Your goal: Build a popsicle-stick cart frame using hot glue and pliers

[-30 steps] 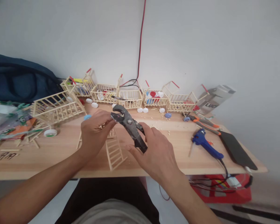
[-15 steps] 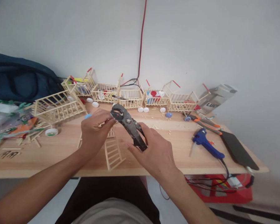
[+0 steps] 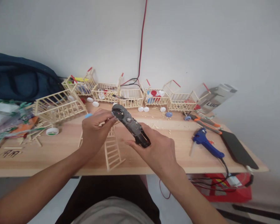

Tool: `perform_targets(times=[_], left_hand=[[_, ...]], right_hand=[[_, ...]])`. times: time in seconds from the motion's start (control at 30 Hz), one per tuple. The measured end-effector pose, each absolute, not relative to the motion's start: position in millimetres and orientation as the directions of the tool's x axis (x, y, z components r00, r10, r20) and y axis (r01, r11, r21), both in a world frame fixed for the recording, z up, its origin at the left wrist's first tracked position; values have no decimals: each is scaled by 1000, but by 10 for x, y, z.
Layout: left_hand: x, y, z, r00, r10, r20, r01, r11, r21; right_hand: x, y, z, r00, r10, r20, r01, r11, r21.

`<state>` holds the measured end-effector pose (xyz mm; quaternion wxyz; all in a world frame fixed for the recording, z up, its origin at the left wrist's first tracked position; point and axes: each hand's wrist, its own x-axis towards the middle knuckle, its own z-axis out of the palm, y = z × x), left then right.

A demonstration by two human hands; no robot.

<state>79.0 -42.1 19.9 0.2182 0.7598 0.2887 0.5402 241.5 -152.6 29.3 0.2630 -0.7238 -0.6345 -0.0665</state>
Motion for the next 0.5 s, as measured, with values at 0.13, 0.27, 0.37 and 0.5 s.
perform_targets(times=[0.13, 0.27, 0.37, 0.5], left_hand=[[793, -415, 190, 247, 688, 682, 212, -725, 655], [809, -404, 170, 249, 713, 656, 190, -700, 688], [823, -398, 164, 251, 727, 639, 159, -682, 713], [827, -391, 178, 244, 737, 631, 123, -669, 733]], right_hand=[[2435, -1520, 258, 181, 867, 464, 962, -57, -268], [2462, -1513, 230, 171, 862, 477, 972, -69, -225], [2475, -1505, 236, 180, 863, 472, 968, -70, -240], [2523, -1482, 277, 189, 922, 337, 881, -8, -472]])
